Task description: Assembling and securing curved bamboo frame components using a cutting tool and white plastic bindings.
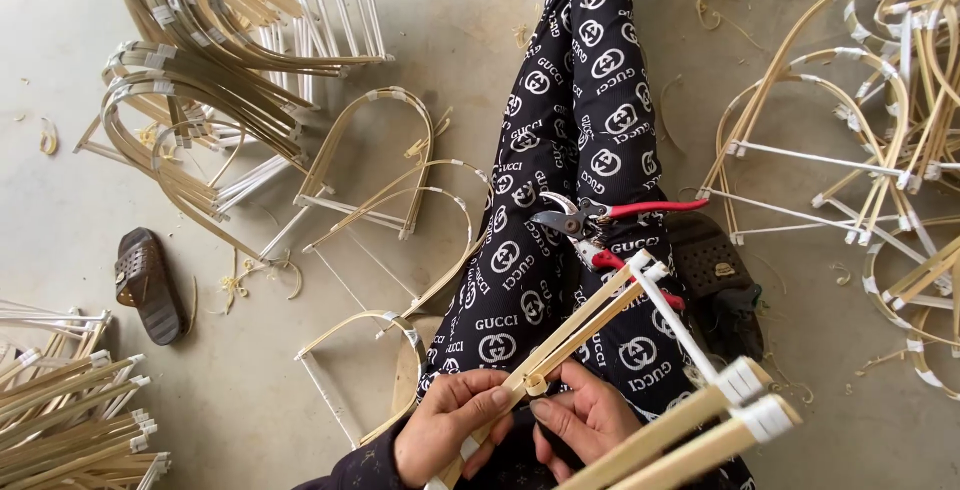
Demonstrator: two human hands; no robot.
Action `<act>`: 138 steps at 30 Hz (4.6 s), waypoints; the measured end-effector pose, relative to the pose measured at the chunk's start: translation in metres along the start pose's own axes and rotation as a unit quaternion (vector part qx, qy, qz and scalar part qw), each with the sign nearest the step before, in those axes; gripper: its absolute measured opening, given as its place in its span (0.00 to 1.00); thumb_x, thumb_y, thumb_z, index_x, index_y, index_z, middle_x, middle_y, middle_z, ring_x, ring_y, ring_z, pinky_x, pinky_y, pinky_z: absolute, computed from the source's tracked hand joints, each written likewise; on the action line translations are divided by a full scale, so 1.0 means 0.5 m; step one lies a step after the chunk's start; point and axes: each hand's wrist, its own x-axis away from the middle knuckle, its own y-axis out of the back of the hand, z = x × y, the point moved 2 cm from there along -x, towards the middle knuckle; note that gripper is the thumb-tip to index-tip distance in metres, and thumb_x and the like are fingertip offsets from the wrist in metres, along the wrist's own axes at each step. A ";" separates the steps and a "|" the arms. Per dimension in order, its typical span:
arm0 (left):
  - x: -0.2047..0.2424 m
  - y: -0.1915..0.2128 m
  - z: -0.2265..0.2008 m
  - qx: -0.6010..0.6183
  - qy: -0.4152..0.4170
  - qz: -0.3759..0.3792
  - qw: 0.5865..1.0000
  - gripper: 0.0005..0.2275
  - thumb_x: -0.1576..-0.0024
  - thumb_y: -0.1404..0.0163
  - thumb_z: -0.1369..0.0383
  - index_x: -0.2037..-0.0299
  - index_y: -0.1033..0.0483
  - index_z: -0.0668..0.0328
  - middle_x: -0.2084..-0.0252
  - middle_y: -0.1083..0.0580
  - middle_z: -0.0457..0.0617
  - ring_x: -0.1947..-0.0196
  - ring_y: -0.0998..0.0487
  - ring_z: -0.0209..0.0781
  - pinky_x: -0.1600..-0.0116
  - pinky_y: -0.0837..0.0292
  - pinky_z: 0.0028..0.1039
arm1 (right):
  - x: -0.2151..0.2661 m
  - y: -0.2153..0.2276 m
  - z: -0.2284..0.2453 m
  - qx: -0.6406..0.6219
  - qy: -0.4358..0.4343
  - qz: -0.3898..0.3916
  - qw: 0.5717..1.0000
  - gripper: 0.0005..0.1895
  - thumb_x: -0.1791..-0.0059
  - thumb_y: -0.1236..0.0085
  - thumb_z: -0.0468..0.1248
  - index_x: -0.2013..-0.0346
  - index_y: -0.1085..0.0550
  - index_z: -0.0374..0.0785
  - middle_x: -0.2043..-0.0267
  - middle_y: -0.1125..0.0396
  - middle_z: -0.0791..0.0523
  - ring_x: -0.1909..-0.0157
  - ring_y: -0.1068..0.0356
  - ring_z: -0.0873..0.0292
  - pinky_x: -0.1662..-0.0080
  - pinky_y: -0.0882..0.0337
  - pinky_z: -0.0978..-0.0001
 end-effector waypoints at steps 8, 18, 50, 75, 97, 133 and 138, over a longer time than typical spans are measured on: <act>0.027 0.010 0.032 -0.015 0.028 -0.012 0.999 0.15 0.35 0.53 0.67 0.46 0.23 0.72 0.77 0.29 0.46 0.89 0.36 0.31 0.83 0.42 0.20 | 0.011 -0.010 0.004 -0.043 0.028 -0.008 0.999 0.22 0.48 0.46 0.37 0.41 0.38 0.35 0.80 0.30 0.53 0.87 0.35 0.63 0.83 0.36 0.74; 0.092 0.091 0.089 -0.050 0.073 -0.069 0.994 0.14 0.36 0.51 0.67 0.47 0.19 0.70 0.77 0.28 0.44 0.78 0.29 0.29 0.71 0.34 0.17 | 0.013 0.041 0.034 -0.063 0.056 -0.046 0.995 0.22 0.48 0.47 0.39 0.45 0.36 0.27 0.82 0.32 0.53 0.87 0.36 0.61 0.83 0.37 0.73; 0.058 0.053 0.050 -0.008 0.075 -0.042 0.996 0.14 0.37 0.51 0.69 0.47 0.20 0.71 0.75 0.26 0.44 0.81 0.31 0.28 0.77 0.37 0.17 | -0.007 0.000 -0.029 -0.078 -0.032 0.019 0.996 0.24 0.47 0.45 0.39 0.39 0.38 0.36 0.79 0.29 0.55 0.83 0.33 0.64 0.79 0.34 0.74; 0.031 0.027 0.024 -0.016 0.046 0.052 0.997 0.17 0.34 0.54 0.67 0.39 0.32 0.71 0.68 0.26 0.47 0.84 0.33 0.28 0.79 0.39 0.17 | 0.005 -0.028 0.013 -0.104 -0.104 -0.054 0.988 0.28 0.51 0.41 0.39 0.38 0.38 0.44 0.83 0.32 0.55 0.84 0.32 0.61 0.81 0.34 0.72; 0.134 0.096 0.071 -0.019 0.087 0.023 0.996 0.19 0.36 0.51 0.67 0.37 0.30 0.72 0.69 0.28 0.42 0.71 0.28 0.26 0.66 0.36 0.16 | 0.010 0.001 -0.035 -0.067 0.055 0.041 0.995 0.21 0.48 0.45 0.37 0.44 0.34 0.27 0.60 0.22 0.51 0.60 0.26 0.67 0.55 0.28 0.77; -0.154 0.055 -0.216 0.342 -0.162 0.166 0.911 0.15 0.33 0.61 0.72 0.39 0.36 0.72 0.66 0.28 0.50 0.85 0.32 0.30 0.84 0.36 0.19 | -0.230 0.080 0.479 0.524 0.595 -0.216 0.570 0.31 0.40 0.48 0.44 0.23 0.44 0.48 0.56 0.30 0.44 0.66 0.29 0.51 0.67 0.28 0.70; -0.173 0.139 -0.309 0.154 -0.439 -0.261 0.846 0.18 0.37 0.58 0.70 0.36 0.35 0.64 0.65 0.27 0.48 0.79 0.27 0.34 0.80 0.31 0.24 | -0.284 0.133 0.401 0.258 0.137 -0.103 0.951 0.41 0.47 0.47 0.44 0.24 0.54 0.41 0.80 0.35 0.58 0.88 0.42 0.68 0.83 0.41 0.75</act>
